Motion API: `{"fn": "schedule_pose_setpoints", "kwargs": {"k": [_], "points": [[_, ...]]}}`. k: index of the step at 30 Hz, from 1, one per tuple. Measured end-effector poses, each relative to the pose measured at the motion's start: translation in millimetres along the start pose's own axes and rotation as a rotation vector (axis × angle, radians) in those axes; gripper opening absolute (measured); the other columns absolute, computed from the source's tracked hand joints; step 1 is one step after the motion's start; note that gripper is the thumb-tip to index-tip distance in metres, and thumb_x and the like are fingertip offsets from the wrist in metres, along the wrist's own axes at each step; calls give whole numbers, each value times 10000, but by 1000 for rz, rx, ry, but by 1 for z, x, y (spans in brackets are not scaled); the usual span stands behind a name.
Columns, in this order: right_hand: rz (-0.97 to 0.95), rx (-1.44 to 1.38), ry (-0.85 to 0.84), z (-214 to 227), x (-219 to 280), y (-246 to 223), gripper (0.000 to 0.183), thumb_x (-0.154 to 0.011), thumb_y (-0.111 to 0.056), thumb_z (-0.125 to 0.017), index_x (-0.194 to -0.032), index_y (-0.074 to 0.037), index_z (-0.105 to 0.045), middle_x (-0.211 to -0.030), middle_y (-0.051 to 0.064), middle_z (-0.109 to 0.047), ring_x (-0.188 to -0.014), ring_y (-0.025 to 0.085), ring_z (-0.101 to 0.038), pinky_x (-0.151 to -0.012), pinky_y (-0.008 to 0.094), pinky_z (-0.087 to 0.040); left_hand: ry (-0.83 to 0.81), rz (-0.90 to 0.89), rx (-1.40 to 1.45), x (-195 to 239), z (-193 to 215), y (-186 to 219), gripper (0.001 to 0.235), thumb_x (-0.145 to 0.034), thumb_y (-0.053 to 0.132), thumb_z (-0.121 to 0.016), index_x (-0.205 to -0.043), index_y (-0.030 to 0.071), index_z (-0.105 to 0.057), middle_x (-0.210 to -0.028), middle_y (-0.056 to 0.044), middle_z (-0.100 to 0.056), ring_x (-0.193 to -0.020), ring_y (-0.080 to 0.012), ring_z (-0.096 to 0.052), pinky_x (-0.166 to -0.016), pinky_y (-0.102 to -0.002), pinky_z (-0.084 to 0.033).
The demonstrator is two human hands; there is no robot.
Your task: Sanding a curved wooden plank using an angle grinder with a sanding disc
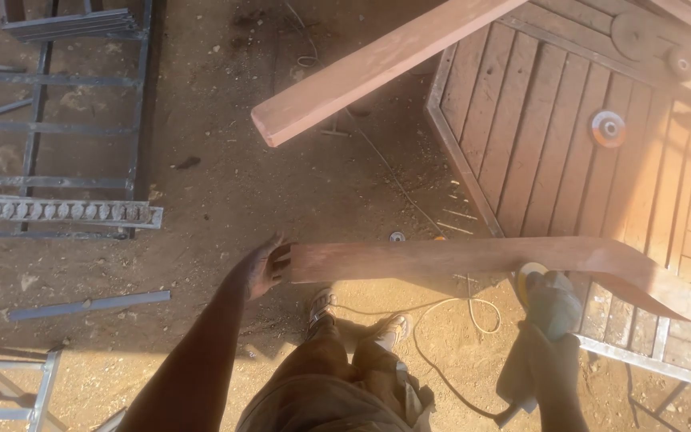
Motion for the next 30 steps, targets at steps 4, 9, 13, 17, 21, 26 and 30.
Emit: {"fn": "schedule_pose_setpoints", "kwargs": {"k": [4,9,13,17,21,26,30], "points": [[-68,-365,39,18,4,40,226,-835,-149,-667,-959,35,-630,-802,145,-575,-731,281,-545,-587,432,-432,25,-35,-213,-3,-31,-1,805,-800,526,-614,-1469,113,-442,-1389,-210,-543,-1236,-385,-549,-981,-479,-470],[-80,-495,42,19,136,-46,181,-811,-135,-648,-907,15,-615,-748,177,-602,-675,280,-544,-563,417,-390,68,9,-422,10,-46,22,709,-823,612,-557,-1371,176,-453,-1351,-124,-501,-1208,-326,-518,-966,-505,-443],[-118,-538,13,19,134,-26,278,-784,-96,-648,-1023,28,-577,-803,259,-652,-718,331,-593,-604,442,-418,70,89,-466,23,-61,42,650,-911,673,-439,-1254,123,-490,-1159,-182,-576,-1033,-348,-602,-815,-491,-531],[-145,-585,-32,-1,74,46,409,-757,-56,-647,-1139,42,-539,-857,341,-701,-761,383,-640,-646,468,-446,70,254,-409,22,-57,53,720,-847,745,-551,-1130,86,-620,-980,-184,-614,-883,-331,-635,-686,-449,-587],[-102,-793,-8,4,87,14,259,-742,24,-614,-977,21,-507,-740,175,-488,-676,271,-496,-601,409,-410,70,329,-375,27,-53,55,706,-884,704,-560,-1177,64,-610,-975,-204,-619,-874,-342,-653,-684,-458,-606],[-6,-418,-126,4,71,9,355,-738,-111,-700,-1058,4,-601,-819,155,-627,-724,255,-576,-632,411,-459,49,414,-399,7,-44,61,826,-834,764,-562,-1127,-8,-597,-963,-205,-612,-813,-320,-635,-632,-383,-576],[15,-468,-148,1,64,14,309,-698,-49,-693,-978,41,-595,-747,189,-626,-674,281,-588,-583,427,-465,85,490,-520,-5,-14,43,916,-800,852,-486,-957,-32,-669,-766,-148,-641,-574,-188,-551,-460,-287,-465]]}}
Point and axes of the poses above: each hand's wrist, its own x-axis away from the middle knuckle, its own z-axis out of the back of the hand, y = z × x, the point moved 4 cm from there along -x, towards the middle knuckle
